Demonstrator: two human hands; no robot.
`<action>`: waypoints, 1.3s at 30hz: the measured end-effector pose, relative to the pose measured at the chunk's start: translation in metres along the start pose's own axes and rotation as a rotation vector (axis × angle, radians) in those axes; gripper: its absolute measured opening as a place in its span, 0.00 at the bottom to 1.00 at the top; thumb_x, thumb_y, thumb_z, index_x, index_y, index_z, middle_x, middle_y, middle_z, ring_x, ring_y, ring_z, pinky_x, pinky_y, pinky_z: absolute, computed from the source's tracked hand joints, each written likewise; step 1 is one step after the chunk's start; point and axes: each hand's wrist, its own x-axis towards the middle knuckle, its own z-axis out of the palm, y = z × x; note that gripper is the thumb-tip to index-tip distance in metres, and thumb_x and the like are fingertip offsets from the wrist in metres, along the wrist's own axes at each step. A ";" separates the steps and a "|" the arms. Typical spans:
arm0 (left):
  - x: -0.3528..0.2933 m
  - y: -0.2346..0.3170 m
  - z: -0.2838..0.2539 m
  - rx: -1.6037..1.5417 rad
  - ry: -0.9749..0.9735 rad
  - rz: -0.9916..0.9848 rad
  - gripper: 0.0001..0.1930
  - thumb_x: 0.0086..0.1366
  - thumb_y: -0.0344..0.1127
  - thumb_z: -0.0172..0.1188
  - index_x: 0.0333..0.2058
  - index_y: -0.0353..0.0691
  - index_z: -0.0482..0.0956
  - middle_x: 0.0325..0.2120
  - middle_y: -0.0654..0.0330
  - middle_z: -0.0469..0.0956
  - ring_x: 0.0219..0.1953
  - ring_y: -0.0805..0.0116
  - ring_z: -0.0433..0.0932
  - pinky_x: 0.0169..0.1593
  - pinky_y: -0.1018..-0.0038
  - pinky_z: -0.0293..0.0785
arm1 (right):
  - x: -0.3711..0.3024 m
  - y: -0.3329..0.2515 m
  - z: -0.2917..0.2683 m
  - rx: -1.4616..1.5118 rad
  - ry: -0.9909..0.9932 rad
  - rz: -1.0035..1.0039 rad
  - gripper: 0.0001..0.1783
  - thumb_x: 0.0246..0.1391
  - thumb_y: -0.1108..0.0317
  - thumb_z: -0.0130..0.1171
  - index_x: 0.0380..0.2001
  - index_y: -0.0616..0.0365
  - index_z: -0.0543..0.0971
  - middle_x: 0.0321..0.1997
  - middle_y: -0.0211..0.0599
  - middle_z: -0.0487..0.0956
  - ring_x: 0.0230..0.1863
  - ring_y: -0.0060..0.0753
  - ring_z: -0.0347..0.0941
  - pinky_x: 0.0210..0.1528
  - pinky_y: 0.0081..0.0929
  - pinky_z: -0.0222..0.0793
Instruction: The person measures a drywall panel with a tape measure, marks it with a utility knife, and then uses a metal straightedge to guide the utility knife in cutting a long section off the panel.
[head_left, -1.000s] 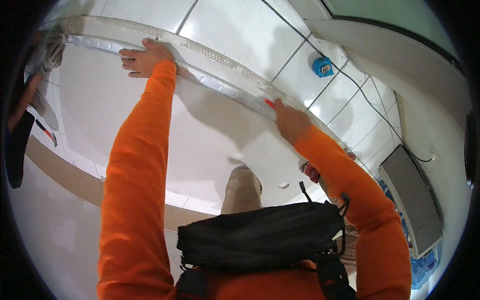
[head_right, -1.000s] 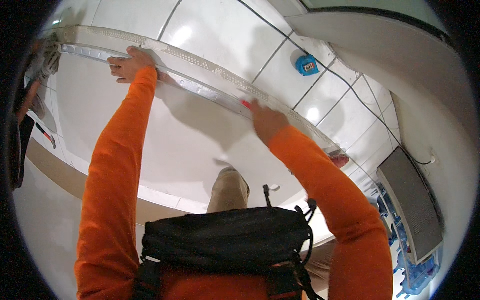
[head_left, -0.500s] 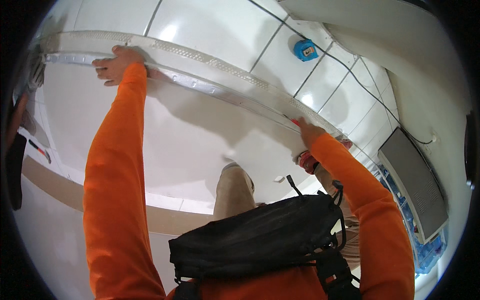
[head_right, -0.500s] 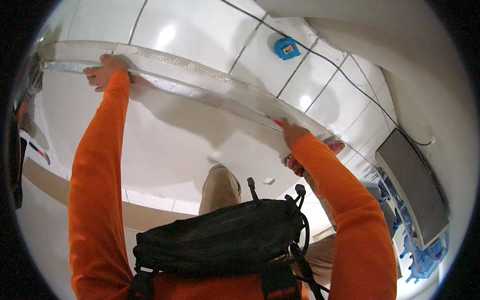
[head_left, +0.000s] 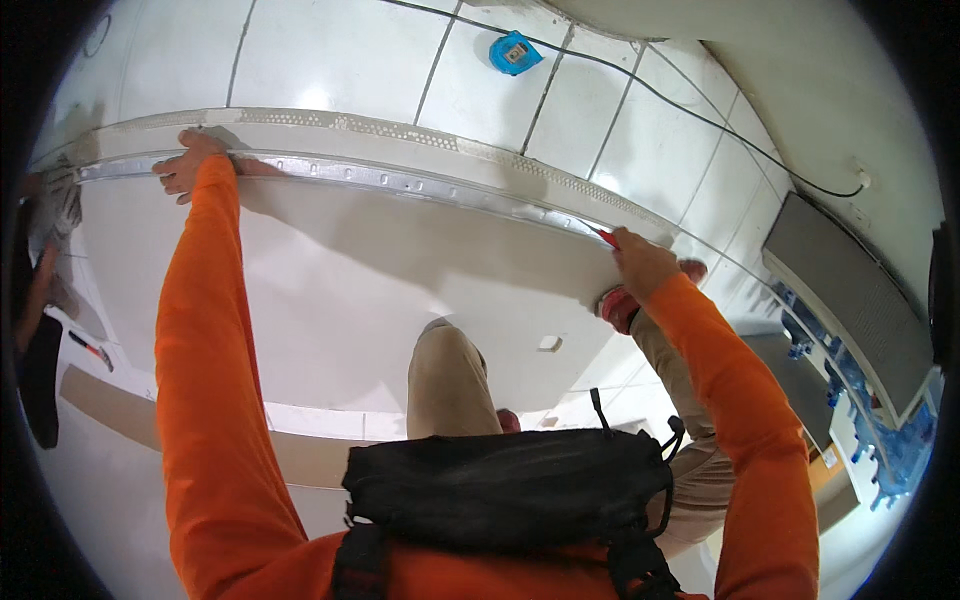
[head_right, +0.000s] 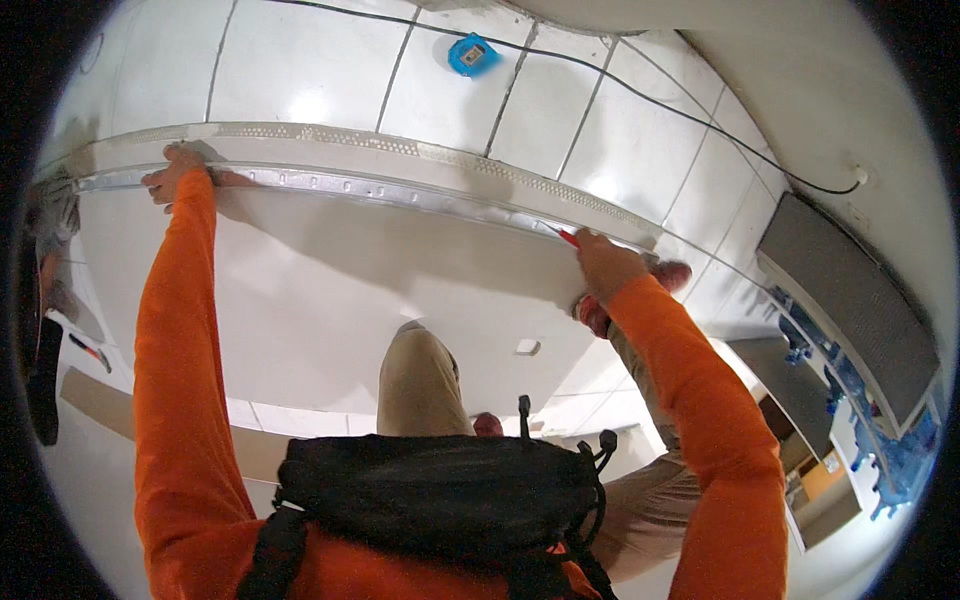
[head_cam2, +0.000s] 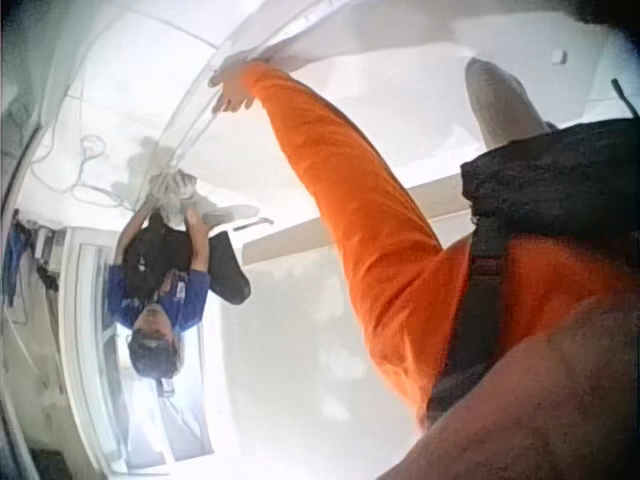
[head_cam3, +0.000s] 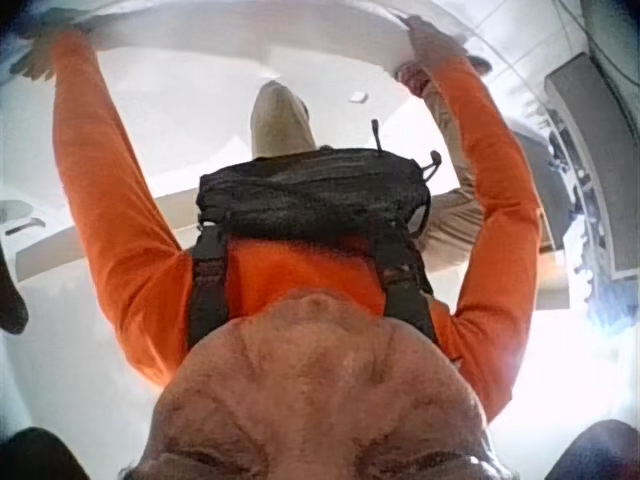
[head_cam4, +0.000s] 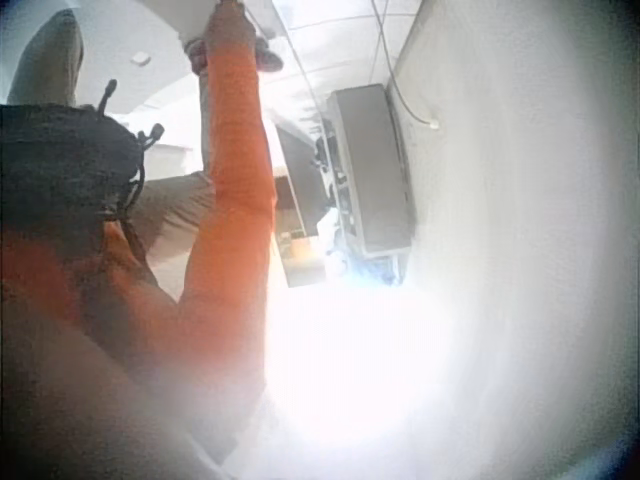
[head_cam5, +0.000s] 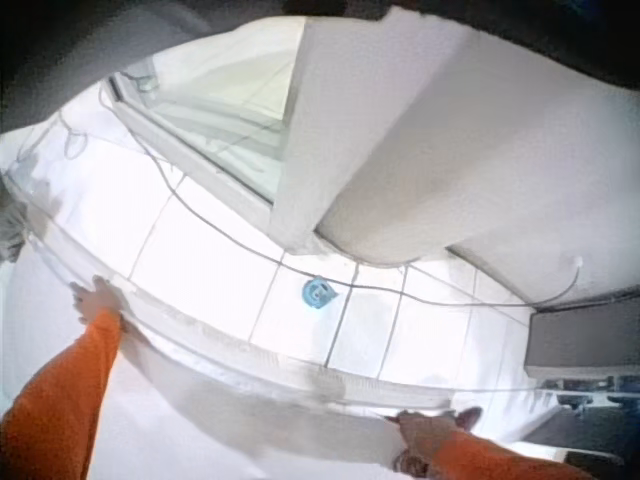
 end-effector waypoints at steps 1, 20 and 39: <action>0.001 0.000 -0.003 0.031 -0.030 -0.014 0.44 0.63 0.61 0.47 0.67 0.33 0.49 0.62 0.45 0.60 0.64 0.50 0.59 0.67 0.52 0.49 | 0.016 -0.016 0.003 0.038 0.016 -0.020 0.14 0.63 0.65 0.47 0.51 0.54 0.68 0.43 0.48 0.79 0.45 0.54 0.78 0.46 0.47 0.73; -0.263 0.024 -0.056 0.167 -0.180 -0.104 0.36 0.72 0.54 0.37 0.70 0.39 0.43 0.66 0.47 0.54 0.61 0.47 0.63 0.58 0.56 0.72 | 0.093 -0.009 0.040 0.280 -0.128 -0.293 0.18 0.62 0.67 0.44 0.55 0.54 0.66 0.46 0.56 0.77 0.44 0.61 0.78 0.46 0.49 0.75; -0.271 0.028 -0.058 0.114 -0.226 -0.137 0.40 0.68 0.58 0.39 0.69 0.40 0.42 0.66 0.47 0.55 0.60 0.43 0.67 0.55 0.50 0.73 | 0.075 0.015 0.049 0.388 0.036 -0.255 0.21 0.58 0.73 0.47 0.56 0.54 0.68 0.53 0.53 0.74 0.49 0.55 0.77 0.50 0.45 0.76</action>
